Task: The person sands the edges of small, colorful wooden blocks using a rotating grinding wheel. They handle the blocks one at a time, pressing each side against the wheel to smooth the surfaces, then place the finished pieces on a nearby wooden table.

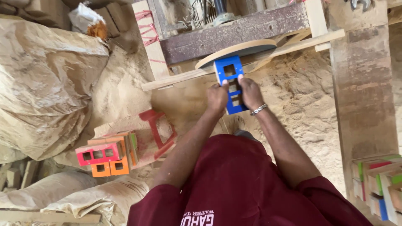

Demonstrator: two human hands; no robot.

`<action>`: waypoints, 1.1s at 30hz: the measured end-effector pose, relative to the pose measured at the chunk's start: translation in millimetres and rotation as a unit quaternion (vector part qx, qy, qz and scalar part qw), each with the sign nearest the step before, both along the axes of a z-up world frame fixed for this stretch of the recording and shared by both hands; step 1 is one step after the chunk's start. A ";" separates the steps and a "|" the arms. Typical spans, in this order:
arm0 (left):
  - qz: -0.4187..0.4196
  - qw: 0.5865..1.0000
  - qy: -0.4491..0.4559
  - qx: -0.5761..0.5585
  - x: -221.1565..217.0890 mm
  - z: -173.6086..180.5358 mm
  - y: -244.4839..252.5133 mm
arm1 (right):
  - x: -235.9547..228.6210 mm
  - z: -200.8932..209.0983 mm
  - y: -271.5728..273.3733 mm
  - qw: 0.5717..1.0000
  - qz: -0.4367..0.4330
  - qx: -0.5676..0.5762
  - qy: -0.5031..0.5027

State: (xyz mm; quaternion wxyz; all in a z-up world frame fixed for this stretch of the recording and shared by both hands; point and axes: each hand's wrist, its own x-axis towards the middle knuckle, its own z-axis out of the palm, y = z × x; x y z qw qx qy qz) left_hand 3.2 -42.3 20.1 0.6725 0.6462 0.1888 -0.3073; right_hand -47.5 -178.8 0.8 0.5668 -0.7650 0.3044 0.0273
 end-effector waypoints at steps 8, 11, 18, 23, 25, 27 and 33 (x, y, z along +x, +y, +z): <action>-0.037 0.998 -0.032 0.049 -6.5 7.5 -34.3 | -11.9 -12.5 -41.0 0.998 -0.008 -0.059 0.005; -0.033 0.997 -0.031 0.056 -9.9 7.8 -53.0 | -17.3 -9.6 -58.2 0.999 -0.031 -0.033 0.007; -0.035 0.998 -0.044 0.039 -18.1 11.9 -88.0 | -26.2 -1.6 -89.8 0.998 -0.051 -0.031 -0.030; -0.070 0.995 -0.032 0.061 -16.8 21.9 -109.6 | -29.7 0.3 -115.1 0.996 -0.052 0.036 -0.057; -0.081 0.993 -0.034 0.074 -19.5 20.6 -120.3 | -34.5 -2.3 -127.5 0.996 -0.052 0.040 -0.055; -0.090 0.991 -0.038 0.086 -22.4 15.7 -132.4 | -37.8 -5.7 -140.3 0.997 -0.059 0.017 -0.044; -0.102 0.991 -0.042 0.078 -22.3 8.8 -166.2 | -32.4 14.0 -161.8 0.997 -0.076 -0.005 0.022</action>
